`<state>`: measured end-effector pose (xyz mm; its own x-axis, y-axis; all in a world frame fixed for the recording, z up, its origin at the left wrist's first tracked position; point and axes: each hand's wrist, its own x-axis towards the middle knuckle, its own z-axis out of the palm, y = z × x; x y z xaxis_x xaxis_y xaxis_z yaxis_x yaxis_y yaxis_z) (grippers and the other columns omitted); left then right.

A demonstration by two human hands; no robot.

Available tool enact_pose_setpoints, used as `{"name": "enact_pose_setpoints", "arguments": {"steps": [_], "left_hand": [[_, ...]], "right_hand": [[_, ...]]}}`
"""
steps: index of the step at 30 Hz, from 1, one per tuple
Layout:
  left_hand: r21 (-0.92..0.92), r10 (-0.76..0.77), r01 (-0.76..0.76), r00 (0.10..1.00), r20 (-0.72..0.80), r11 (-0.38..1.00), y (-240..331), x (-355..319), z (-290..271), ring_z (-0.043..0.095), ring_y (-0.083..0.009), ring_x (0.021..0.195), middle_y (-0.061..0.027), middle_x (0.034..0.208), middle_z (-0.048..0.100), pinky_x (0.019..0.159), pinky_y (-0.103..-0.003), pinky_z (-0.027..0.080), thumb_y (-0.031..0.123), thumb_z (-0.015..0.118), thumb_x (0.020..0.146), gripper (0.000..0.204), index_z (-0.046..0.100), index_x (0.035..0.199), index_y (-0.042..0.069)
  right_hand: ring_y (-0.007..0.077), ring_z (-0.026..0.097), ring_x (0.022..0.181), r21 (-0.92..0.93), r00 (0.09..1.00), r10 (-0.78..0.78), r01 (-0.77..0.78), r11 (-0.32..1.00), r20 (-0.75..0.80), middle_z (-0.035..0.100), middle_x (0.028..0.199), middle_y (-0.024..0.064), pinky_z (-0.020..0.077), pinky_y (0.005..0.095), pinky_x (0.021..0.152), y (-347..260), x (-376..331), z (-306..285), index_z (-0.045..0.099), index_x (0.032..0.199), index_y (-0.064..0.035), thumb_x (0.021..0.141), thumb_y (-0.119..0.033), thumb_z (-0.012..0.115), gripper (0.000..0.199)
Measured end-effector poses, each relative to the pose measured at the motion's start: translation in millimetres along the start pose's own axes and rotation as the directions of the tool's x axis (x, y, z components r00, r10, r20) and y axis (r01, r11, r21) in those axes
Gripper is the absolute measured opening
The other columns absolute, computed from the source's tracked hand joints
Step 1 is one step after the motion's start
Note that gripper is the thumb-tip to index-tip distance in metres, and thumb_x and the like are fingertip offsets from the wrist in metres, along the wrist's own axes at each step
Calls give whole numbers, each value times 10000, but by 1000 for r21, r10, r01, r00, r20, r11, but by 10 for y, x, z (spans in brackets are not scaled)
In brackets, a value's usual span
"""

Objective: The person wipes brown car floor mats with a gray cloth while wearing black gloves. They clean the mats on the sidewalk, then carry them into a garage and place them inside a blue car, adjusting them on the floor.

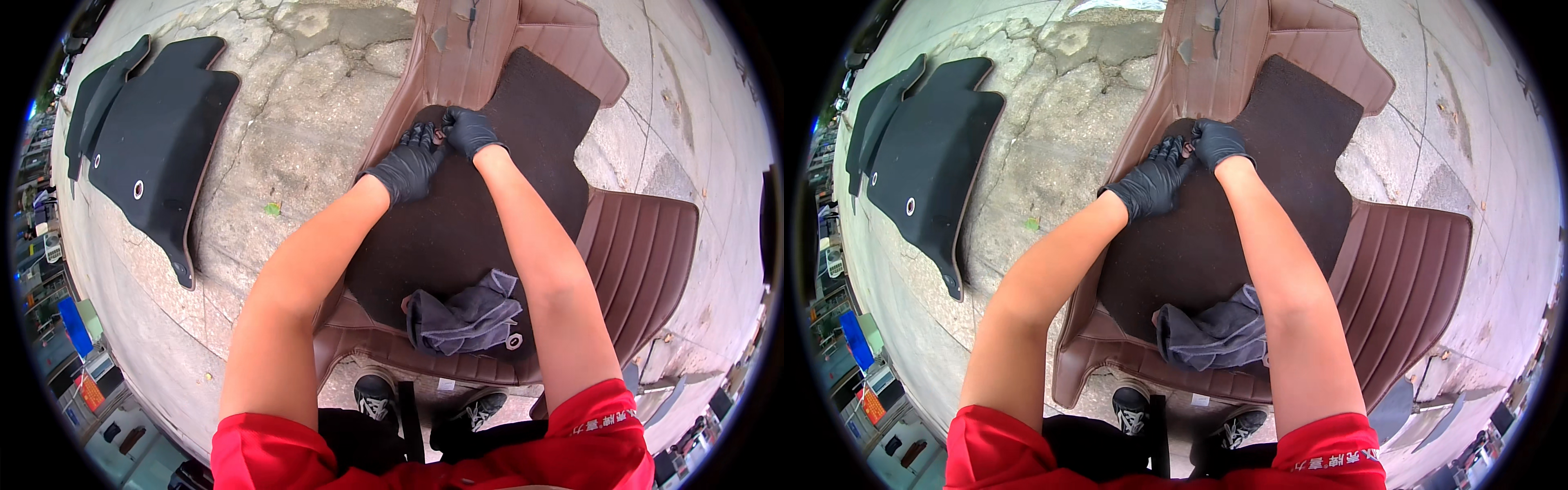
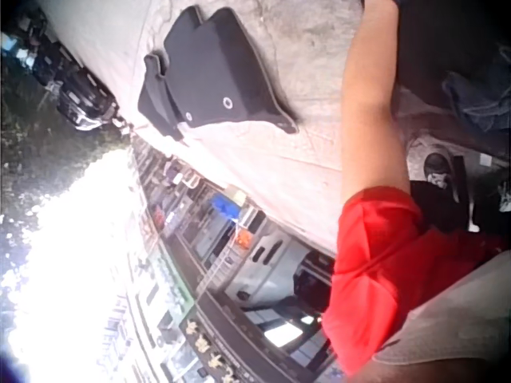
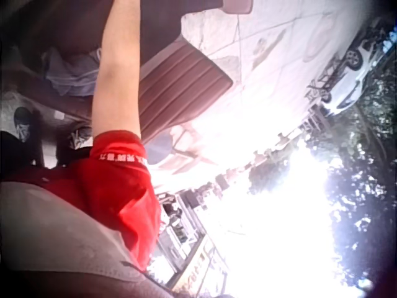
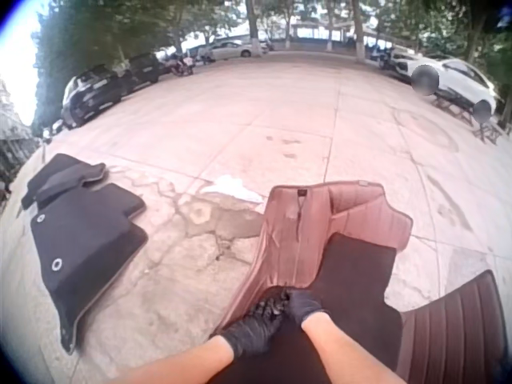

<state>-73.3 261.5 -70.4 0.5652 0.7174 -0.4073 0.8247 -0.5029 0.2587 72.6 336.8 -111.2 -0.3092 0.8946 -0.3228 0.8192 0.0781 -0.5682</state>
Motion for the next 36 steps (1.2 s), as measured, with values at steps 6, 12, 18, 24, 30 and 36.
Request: {"name": "enact_pose_setpoints", "arguments": {"steps": [6,12,18,24,30,36], "left_hand": [[7,-70,70,994,-80,997,60,95,153,167,-435,1332,-307,1415,183,1095,-463,132,128,500,744,702,259,1401,75],[-194,-27,-25,965,-261,981,-23,-35,51,250,-401,1308,-240,1411,262,1100,-417,168,112,480,762,593,373,1344,78],[-347,-159,100,976,-146,932,211,118,-16,34,-349,1374,-129,1496,95,1108,-478,17,306,359,868,618,199,1424,88],[-118,-285,262,923,-258,958,58,688,900,121,-335,1353,-45,1467,179,1078,-519,96,293,307,900,527,272,1397,122],[271,-281,357,917,-283,894,25,948,1024,412,-210,1135,-67,1134,474,984,-401,298,233,414,854,306,513,1130,143],[489,-304,307,949,-88,816,176,975,720,397,-224,1131,-89,1146,442,985,-406,269,231,383,869,299,476,1145,161]], "right_hand": [[363,599,876,-28,1000,19,-19,999,-9,622,912,205,470,424,764,36,58,-50,626,876,-68,724,-177,626,186],[377,593,902,-190,993,-112,117,975,39,620,935,218,471,442,772,-233,-62,-15,623,987,-75,773,-194,562,253],[326,627,837,-193,961,-275,272,943,12,648,902,163,493,423,721,40,181,108,640,1017,-148,798,-186,530,248],[334,618,891,-452,991,-100,130,883,91,651,919,160,489,430,768,-437,228,221,676,942,-114,770,-287,565,268],[331,615,907,-440,999,-26,42,897,44,646,939,166,491,423,788,-733,39,80,676,936,-112,751,-334,585,303],[355,608,879,-243,993,-108,94,965,-43,639,921,178,486,437,744,-641,-88,11,651,927,-74,785,-253,545,251]]}}
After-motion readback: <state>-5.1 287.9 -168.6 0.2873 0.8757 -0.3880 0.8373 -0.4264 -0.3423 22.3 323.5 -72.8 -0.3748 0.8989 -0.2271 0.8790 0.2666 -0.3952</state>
